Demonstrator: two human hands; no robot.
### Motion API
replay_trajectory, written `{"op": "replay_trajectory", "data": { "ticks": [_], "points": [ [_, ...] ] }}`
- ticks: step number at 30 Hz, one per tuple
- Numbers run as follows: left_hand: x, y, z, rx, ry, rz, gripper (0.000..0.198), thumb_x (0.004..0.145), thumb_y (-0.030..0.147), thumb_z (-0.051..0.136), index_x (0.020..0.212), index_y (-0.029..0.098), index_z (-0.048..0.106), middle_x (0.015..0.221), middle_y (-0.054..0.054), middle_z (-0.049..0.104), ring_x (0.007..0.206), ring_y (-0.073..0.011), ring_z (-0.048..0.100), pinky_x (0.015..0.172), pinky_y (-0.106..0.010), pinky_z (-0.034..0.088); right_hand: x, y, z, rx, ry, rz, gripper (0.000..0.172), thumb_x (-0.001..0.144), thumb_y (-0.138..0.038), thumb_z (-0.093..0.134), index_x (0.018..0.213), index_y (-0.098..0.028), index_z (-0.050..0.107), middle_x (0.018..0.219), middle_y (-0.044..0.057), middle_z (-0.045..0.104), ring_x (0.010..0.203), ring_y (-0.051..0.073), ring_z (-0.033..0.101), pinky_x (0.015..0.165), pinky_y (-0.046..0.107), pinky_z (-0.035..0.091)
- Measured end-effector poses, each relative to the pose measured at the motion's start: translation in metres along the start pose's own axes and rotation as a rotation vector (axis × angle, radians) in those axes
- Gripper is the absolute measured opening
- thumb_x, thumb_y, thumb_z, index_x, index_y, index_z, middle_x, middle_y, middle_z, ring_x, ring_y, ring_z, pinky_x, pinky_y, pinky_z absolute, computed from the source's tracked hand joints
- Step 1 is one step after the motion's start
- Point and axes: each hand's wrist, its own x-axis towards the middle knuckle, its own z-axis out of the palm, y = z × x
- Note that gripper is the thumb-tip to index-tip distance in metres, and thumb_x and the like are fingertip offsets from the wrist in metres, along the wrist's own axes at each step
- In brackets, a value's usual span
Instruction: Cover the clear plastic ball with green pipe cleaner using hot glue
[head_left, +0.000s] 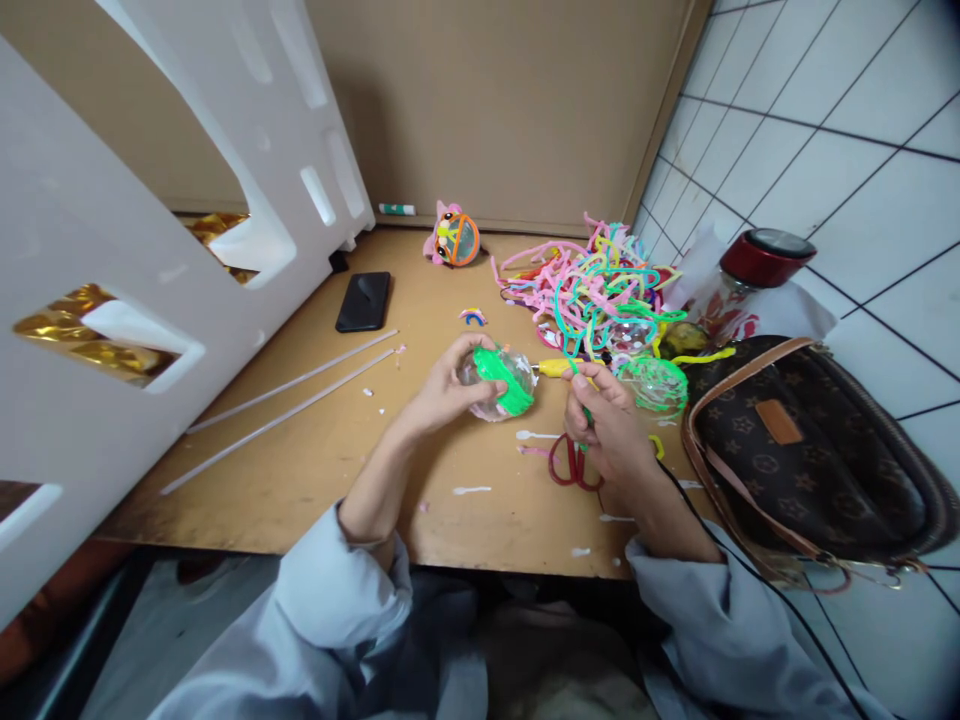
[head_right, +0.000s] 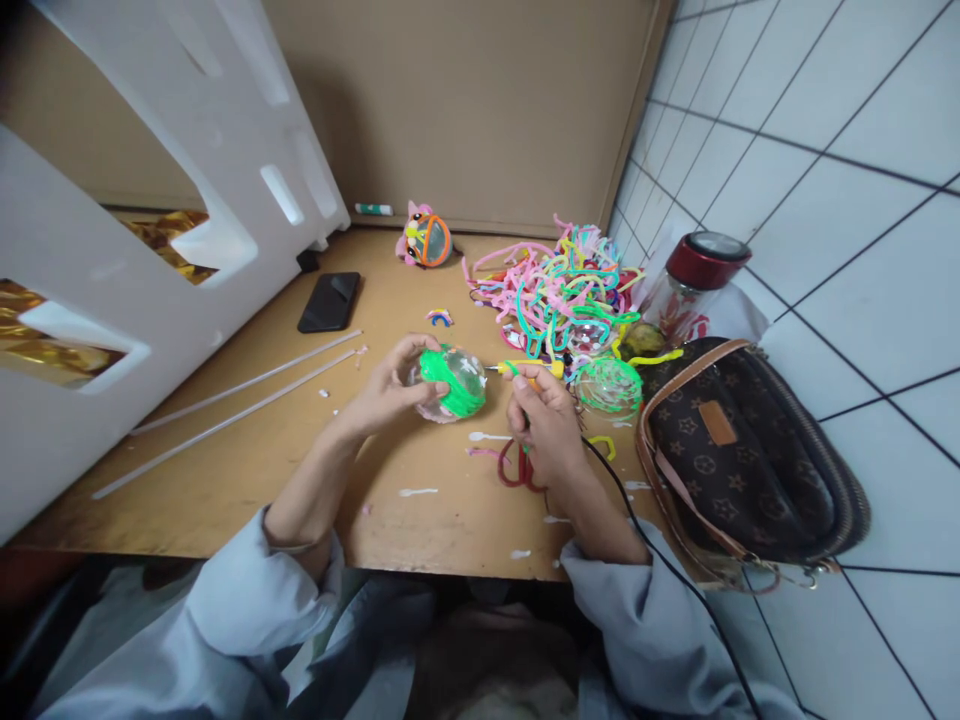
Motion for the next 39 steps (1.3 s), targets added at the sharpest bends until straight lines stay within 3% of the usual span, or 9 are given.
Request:
{"op": "replay_trajectory", "data": {
  "ticks": [6,9,13,17,23,28,33,39],
  "points": [
    [0.000,0.003,-0.012,-0.385,-0.048,-0.111,0.051,0.060,0.040,0.080,0.099,0.026,0.050,0.092,0.000,0.064,0.071,-0.0151,0.062,0.062,-0.028,0.054,0.004,-0.001,-0.008,0.189,-0.069,0.083,0.028,0.081,-0.038,0.069,0.090,-0.025,0.046,0.049,-0.014,0.044,0.035,0.004,0.024,0.040,0.019,0.019],
    [-0.002,0.003,-0.020,-0.517,0.005,-0.079,0.054,0.058,0.052,0.079,0.098,0.027,0.053,0.106,-0.004,0.067,0.096,-0.0258,0.068,0.077,-0.039,0.060,0.006,-0.001,-0.010,0.211,-0.058,0.064,0.029,0.081,-0.036,0.070,0.085,-0.026,0.043,0.053,-0.013,0.042,0.039,0.005,0.027,0.042,0.020,0.022],
    [-0.006,0.001,-0.023,-0.569,0.042,-0.041,0.058,0.058,0.066,0.072,0.098,0.027,0.054,0.110,-0.003,0.068,0.121,-0.0334,0.059,0.093,-0.050,0.057,0.006,0.000,-0.008,0.169,-0.010,0.005,0.029,0.075,-0.037,0.073,0.084,-0.025,0.048,0.061,-0.010,0.047,0.046,0.007,0.038,0.045,0.021,0.030],
    [-0.008,-0.004,-0.020,-0.634,0.036,-0.013,0.062,0.057,0.068,0.072,0.100,0.029,0.050,0.104,-0.002,0.068,0.113,-0.0314,0.064,0.092,-0.051,0.058,0.003,0.000,-0.003,0.085,0.043,-0.080,0.028,0.069,-0.038,0.076,0.083,-0.024,0.058,0.067,-0.006,0.055,0.053,0.008,0.045,0.049,0.023,0.036],
    [-0.010,-0.002,-0.018,-0.624,-0.048,-0.004,0.059,0.063,0.066,0.068,0.105,0.031,0.044,0.105,-0.002,0.064,0.101,-0.0284,0.068,0.085,-0.051,0.059,0.000,0.004,0.000,-0.057,0.165,-0.153,0.025,0.069,-0.041,0.077,0.082,-0.023,0.067,0.051,-0.008,0.048,0.046,0.007,0.034,0.045,0.023,0.025],
    [-0.007,0.005,-0.019,-0.582,-0.078,-0.031,0.054,0.061,0.053,0.075,0.100,0.028,0.047,0.097,-0.002,0.065,0.091,-0.0242,0.070,0.080,-0.041,0.059,0.001,0.005,-0.003,-0.161,0.109,-0.153,0.024,0.079,-0.044,0.068,0.077,-0.020,0.068,0.049,-0.008,0.044,0.046,0.008,0.035,0.048,0.024,0.026],
    [-0.005,0.004,-0.016,-0.422,-0.160,-0.037,0.053,0.063,0.043,0.079,0.104,0.028,0.048,0.097,0.001,0.064,0.078,-0.0178,0.067,0.067,-0.031,0.055,0.003,0.005,-0.004,-0.270,0.070,-0.162,0.019,0.075,-0.039,0.066,0.073,-0.020,0.065,0.053,-0.005,0.052,0.052,0.010,0.044,0.054,0.025,0.035],
    [-0.003,0.001,-0.010,-0.306,-0.057,-0.005,0.054,0.061,0.039,0.081,0.103,0.025,0.050,0.092,0.002,0.061,0.073,-0.0138,0.059,0.065,-0.025,0.049,0.008,0.011,-0.017,-0.507,0.093,-0.223,0.015,0.069,-0.029,0.055,0.066,-0.021,0.067,0.062,-0.002,0.061,0.059,0.013,0.052,0.059,0.027,0.038]
  ]
}}
